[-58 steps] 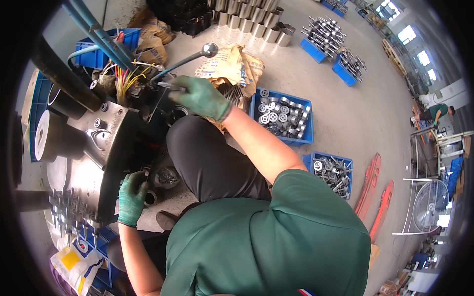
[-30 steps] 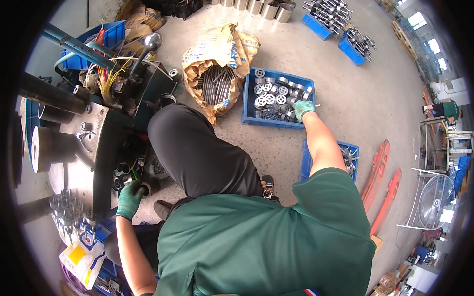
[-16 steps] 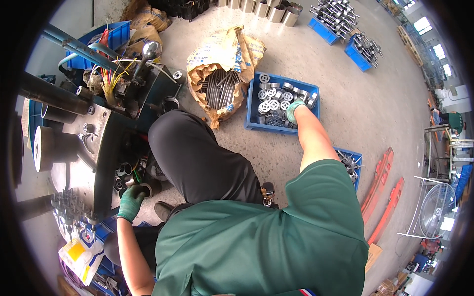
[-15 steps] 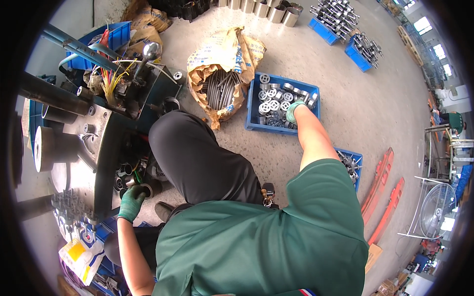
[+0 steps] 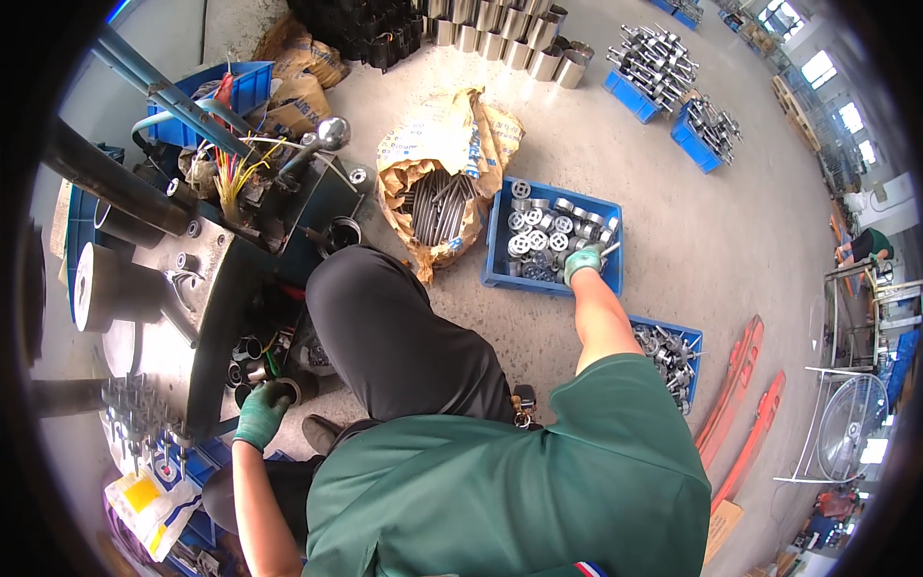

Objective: The person inserts metal rods into a assembly jig, places a metal bracket over the rods, and uses a press lever to secure the components together before removing the assembled unit.

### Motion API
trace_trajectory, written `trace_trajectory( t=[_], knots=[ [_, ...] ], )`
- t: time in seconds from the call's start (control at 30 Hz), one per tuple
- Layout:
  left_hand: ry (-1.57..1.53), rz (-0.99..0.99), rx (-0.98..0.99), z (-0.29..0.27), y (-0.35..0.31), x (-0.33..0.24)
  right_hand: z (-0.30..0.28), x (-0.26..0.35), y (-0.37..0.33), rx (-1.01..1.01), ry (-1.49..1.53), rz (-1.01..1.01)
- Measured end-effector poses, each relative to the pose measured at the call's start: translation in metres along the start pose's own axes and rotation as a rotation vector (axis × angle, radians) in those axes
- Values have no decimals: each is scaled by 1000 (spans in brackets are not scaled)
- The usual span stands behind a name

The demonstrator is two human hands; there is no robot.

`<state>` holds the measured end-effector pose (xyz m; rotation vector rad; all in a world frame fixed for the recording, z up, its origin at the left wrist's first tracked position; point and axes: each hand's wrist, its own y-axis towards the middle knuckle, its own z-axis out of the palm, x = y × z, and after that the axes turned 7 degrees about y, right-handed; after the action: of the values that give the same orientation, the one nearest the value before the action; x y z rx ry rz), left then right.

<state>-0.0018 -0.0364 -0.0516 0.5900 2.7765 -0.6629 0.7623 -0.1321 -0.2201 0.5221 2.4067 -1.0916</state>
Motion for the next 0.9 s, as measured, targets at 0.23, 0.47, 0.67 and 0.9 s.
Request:
trace_trajectory(
  t=[0.23,0.47,0.67,0.9],
  knots=[
    [-32,34,-55,-9,2,-18,10,-34,-43,-112,739,190],
    [-79,92,-112,-41,-7,-52,-72,-26,-136,199,2240,-116],
    [-69,185,-186,-53,-17,-59,-255,29,-273,364,2421,-1146],
    [-341,317,-291,-71,-21,-74,-414,140,-353,701,2055,-1680]
  ],
)
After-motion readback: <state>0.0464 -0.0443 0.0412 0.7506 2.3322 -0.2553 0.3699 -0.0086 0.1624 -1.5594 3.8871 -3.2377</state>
